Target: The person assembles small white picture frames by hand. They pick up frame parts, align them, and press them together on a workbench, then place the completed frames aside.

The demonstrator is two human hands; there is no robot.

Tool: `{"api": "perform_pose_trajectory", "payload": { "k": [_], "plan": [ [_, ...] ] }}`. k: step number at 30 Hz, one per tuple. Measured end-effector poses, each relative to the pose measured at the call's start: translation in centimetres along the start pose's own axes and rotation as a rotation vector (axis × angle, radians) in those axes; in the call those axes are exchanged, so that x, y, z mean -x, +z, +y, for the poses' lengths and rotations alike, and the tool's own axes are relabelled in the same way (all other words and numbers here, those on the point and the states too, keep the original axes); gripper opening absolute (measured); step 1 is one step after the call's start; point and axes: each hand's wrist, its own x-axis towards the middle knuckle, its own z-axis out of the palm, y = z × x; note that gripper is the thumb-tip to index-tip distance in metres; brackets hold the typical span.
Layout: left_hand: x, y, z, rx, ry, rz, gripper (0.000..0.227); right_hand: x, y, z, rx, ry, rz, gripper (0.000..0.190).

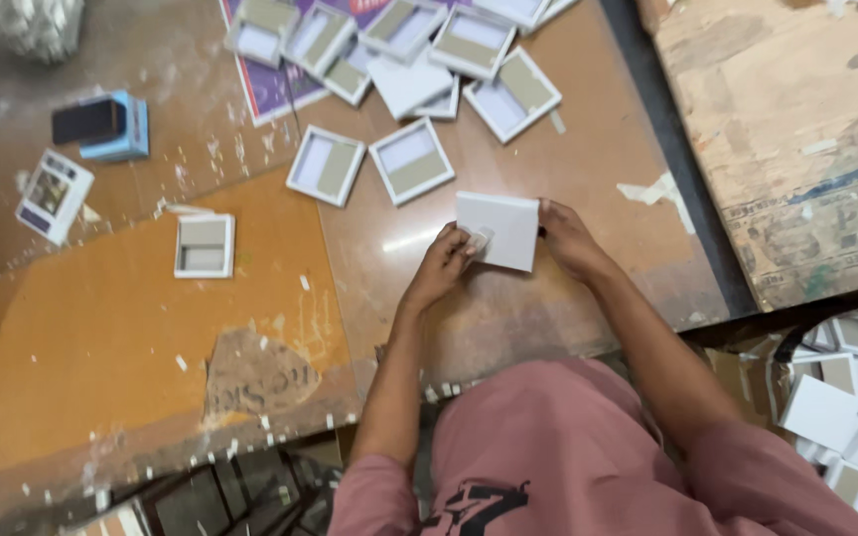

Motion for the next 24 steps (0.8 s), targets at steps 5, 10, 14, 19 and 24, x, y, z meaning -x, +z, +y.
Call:
{"api": "perform_pose_trajectory", "payload": {
  "k": [5, 10, 14, 19, 24],
  "plan": [
    [2.3, 0.0, 5.1, 0.063, -0.032, -0.026, 0.009, 8.5, 0.6, -0.5, 0.083, -0.076, -0.138, 0.038],
    [3.9, 2.7, 7.2, -0.073, 0.070, -0.105, 0.008, 11.3, 2.1, 0.5, 0.193, -0.046, -0.142, 0.051],
    [5.4, 4.0, 7.3, -0.054, 0.002, -0.158, 0.008, 12.1, 2.6, 0.9, 0.168, -0.017, -0.193, 0.066],
    [7.2, 4.4, 7.9, -0.007, -0.084, -0.076, 0.023, 11.2, 3.3, 0.5, 0.130, 0.077, -0.329, 0.082],
    [8.9, 4.1, 8.1, -0.325, -0.117, 0.093, 0.013, 10.5, 5.4, 2.0, 0.101, 0.284, -0.334, 0.080]
  ]
}}
